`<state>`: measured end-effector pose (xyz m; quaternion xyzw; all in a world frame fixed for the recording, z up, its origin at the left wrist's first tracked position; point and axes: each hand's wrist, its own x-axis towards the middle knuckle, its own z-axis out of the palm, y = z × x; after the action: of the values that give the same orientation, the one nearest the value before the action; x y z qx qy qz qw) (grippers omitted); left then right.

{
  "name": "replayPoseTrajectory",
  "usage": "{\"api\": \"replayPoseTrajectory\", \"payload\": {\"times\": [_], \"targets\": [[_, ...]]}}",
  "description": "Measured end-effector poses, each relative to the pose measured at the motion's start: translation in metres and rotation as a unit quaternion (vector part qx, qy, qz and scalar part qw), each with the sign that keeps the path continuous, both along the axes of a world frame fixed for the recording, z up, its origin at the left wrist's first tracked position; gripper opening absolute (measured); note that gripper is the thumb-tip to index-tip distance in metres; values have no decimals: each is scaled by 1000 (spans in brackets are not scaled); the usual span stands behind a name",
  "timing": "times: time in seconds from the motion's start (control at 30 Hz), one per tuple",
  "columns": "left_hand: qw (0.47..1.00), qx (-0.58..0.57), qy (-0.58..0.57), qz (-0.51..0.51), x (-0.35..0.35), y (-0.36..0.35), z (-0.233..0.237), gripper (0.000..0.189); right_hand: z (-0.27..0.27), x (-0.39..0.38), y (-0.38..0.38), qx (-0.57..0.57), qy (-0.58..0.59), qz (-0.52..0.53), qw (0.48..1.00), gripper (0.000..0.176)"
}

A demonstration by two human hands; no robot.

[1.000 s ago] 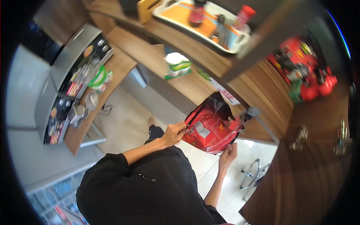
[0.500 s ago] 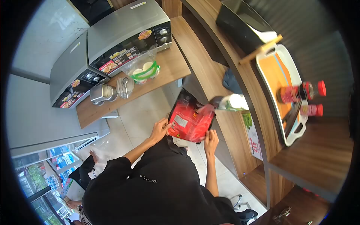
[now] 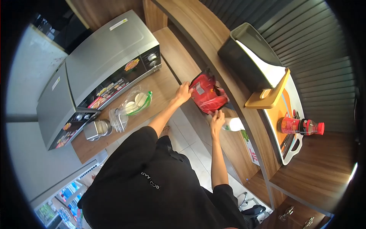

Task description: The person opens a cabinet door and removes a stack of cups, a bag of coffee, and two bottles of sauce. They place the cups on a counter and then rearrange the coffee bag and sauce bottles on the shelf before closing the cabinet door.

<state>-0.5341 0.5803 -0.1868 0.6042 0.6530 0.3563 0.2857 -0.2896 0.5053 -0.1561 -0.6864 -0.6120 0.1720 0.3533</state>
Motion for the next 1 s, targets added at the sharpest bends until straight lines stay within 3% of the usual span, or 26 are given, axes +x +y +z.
{"api": "replayPoseTrajectory", "payload": {"times": [0.07,0.13,0.23,0.3,0.33,0.37,0.43,0.47,0.53,0.6,0.7,0.8,0.87,0.93,1.0], "targets": [[985,-118,10,-127,8,15,-32,37,-42,10,-1,-56,-43,22,997,16],[972,-130,26,-192,22,-3,-55,49,-92,17,-23,10,9,35,999,17],[978,-52,-84,-186,39,-75,-51,34,-54,11,-75,-211,154,110,959,22],[967,-160,-123,-154,47,-129,-38,31,-75,23,-128,-270,222,150,925,26],[973,-139,-56,-178,51,-155,-88,34,-84,30,-156,-299,195,162,920,27],[960,-162,-75,-217,49,-175,-104,36,-117,38,-189,-311,188,146,920,29],[924,-275,-129,-233,60,-199,-76,31,-120,48,-242,-373,198,125,898,29],[930,-240,-78,-269,70,-205,-41,27,-121,54,-266,-392,172,122,895,29],[882,-324,-126,-318,93,-213,-34,29,-118,65,-306,-370,216,83,899,25],[854,-309,-120,-400,124,-220,-7,21,-94,74,-334,-314,276,15,908,25],[845,-122,-20,-520,186,-246,55,19,1,94,-350,-129,289,-86,945,20],[735,159,-30,-658,256,-276,109,41,60,132,-379,4,266,-192,945,15],[698,257,-50,-667,308,-305,170,52,111,170,-393,73,218,-270,935,18],[652,373,-99,-652,362,-324,221,49,176,212,-400,205,79,-303,927,18],[659,437,-107,-602,411,-339,275,49,214,259,-401,293,-7,-349,890,13]]}}
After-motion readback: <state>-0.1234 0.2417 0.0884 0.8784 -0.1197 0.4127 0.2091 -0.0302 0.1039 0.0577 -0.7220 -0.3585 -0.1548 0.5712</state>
